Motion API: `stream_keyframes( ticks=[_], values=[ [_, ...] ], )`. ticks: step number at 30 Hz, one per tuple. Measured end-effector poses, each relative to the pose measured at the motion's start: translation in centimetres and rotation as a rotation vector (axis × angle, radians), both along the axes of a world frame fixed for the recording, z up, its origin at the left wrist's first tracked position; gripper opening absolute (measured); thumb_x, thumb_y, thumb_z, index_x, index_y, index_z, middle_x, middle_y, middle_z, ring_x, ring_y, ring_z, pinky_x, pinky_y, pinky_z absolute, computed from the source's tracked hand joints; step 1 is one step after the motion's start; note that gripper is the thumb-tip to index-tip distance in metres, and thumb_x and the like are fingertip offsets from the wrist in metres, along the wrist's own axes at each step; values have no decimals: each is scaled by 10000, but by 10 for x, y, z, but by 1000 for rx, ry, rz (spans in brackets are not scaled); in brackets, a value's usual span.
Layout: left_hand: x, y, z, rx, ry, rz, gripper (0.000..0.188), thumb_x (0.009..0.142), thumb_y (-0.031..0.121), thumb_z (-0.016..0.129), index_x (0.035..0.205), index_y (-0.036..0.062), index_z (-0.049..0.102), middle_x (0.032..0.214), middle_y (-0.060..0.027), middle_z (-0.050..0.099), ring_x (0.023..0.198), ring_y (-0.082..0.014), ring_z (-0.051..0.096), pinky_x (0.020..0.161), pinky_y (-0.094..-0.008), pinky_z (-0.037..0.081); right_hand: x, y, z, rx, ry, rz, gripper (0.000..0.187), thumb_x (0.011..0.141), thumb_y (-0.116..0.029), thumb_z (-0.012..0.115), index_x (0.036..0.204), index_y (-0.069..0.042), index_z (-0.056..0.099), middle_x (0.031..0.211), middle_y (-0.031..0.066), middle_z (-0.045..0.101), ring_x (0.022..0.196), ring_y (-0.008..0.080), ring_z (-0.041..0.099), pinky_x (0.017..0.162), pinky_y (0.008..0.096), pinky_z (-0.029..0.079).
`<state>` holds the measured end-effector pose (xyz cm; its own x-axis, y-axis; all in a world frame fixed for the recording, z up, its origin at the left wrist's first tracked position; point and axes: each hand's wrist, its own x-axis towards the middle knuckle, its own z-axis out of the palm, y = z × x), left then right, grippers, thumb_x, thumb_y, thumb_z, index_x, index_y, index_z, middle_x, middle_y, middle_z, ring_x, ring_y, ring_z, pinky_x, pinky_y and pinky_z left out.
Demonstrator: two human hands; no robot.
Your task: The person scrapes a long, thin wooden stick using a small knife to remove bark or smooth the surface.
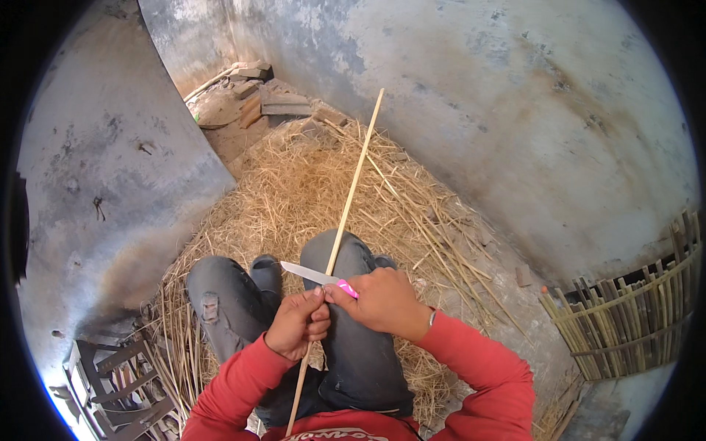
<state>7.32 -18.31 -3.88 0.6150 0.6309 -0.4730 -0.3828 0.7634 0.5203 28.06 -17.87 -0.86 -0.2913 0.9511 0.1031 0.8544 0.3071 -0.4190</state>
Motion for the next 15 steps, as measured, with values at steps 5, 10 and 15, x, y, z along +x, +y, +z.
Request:
stream_keyframes(
  ticks=[5,10,15],
  values=[
    [-8,-8,-7,56,23,-33,276,1129,308,460,1076,71,592,674,57,362,506,-56,290,456,-229,242,-1,-13,-7,14,27,7,638,976,-598,566,642,-75,715,541,197,608,506,405,635,515,497,522],
    [-17,-20,-6,46,55,-51,271,1123,311,476,1037,70,563,643,53,333,484,-66,287,442,-247,241,3,-14,-16,66,17,11,663,976,-615,557,616,-77,702,529,193,597,507,406,634,509,497,526],
    [-32,-38,-9,38,63,-65,272,1122,310,479,1030,67,558,633,53,319,482,-68,283,438,-250,235,0,-16,-16,104,-5,-3,672,980,-620,550,621,-70,692,529,194,590,506,408,627,491,503,509]
  ],
)
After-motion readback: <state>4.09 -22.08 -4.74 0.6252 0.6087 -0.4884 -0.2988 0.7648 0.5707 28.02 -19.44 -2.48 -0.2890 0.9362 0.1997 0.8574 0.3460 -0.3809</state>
